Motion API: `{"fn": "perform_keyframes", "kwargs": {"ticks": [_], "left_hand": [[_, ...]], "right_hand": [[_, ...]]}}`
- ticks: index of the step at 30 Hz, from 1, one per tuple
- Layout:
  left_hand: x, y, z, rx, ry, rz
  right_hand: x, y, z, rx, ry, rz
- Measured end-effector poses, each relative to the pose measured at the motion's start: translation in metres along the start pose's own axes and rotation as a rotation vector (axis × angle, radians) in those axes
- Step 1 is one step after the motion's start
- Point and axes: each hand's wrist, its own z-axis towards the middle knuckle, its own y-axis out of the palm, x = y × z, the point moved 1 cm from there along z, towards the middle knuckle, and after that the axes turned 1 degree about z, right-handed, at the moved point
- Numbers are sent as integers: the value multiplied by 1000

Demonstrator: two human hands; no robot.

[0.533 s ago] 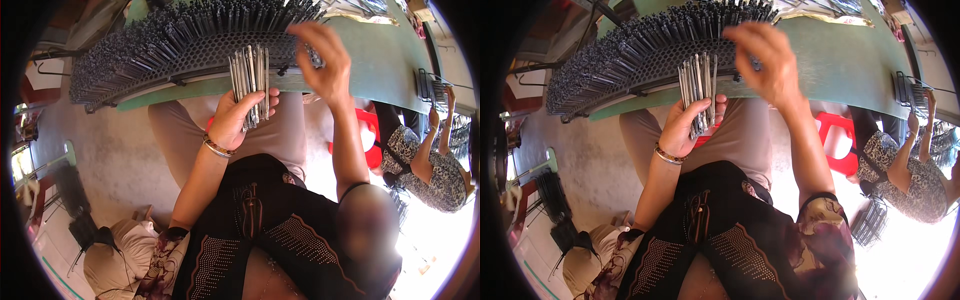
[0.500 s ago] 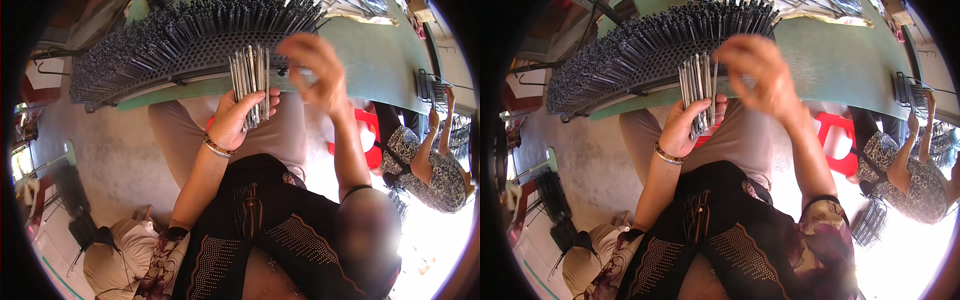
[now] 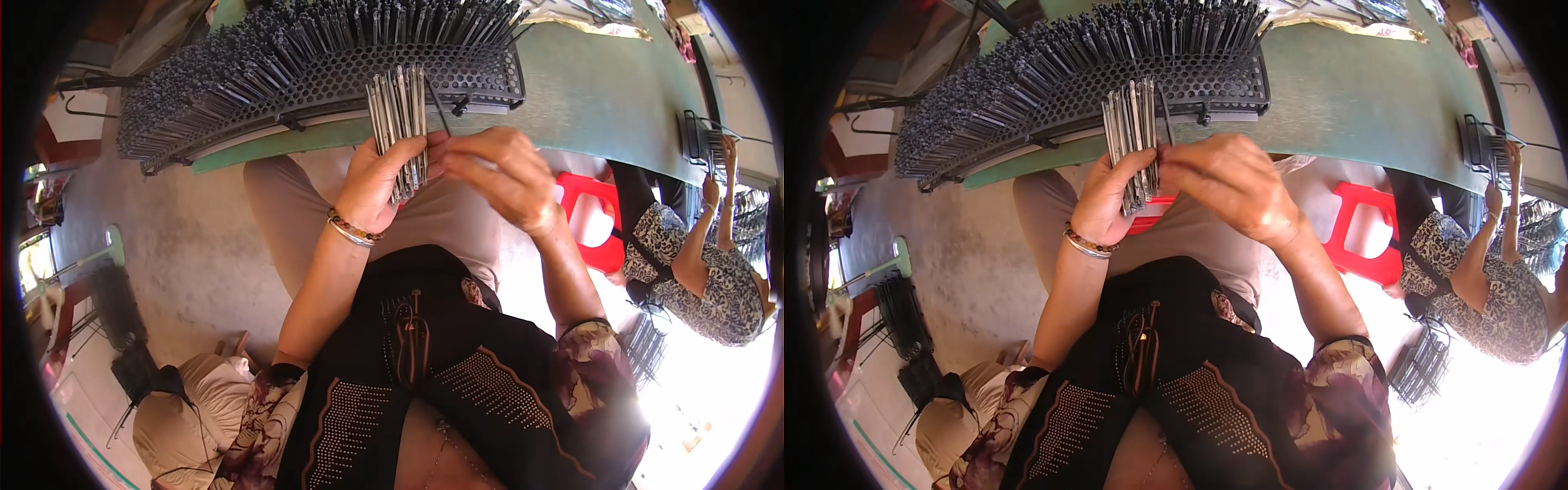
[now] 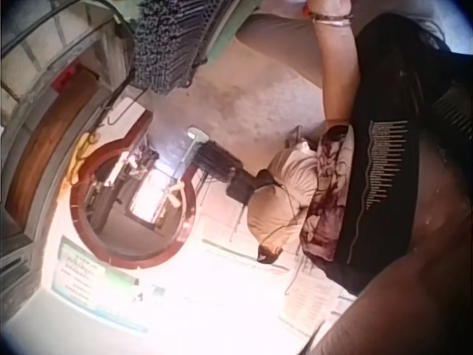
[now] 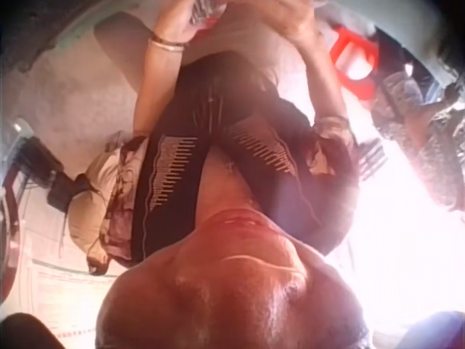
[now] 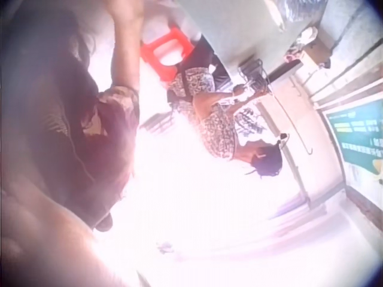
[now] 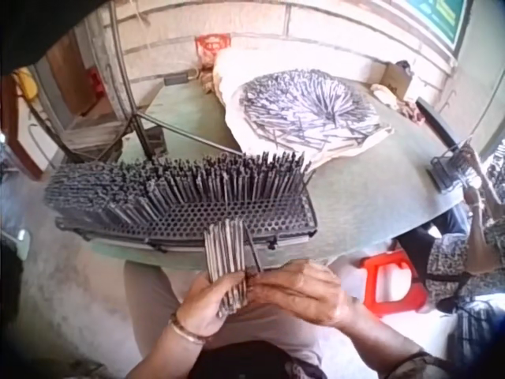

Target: Manually sorting and inserting small metal rods into an organizing rack at a workbench.

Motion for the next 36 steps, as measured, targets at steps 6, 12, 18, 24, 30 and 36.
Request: {"fn": "perform_keyframes", "kwargs": {"ticks": [6, 12, 18, 24, 30, 36], "left_hand": [[1, 2, -7, 79, 126, 97], [2, -2, -10, 20, 32, 138], [-1, 5, -14, -72, -22, 173], [-2, 8, -12, -62, 1, 237], [-7, 15, -13, -50, 7, 225], [-5, 15, 0, 35, 44, 149]], "right_hand": [[3, -31, 20, 558, 754, 199], [49, -5, 14, 191, 1006, 690], [52, 24, 8, 168, 1092, 810], [38, 24, 5, 183, 1166, 802], [37, 18, 1, 88, 1159, 879], [56, -30, 11, 385, 926, 655]]}}
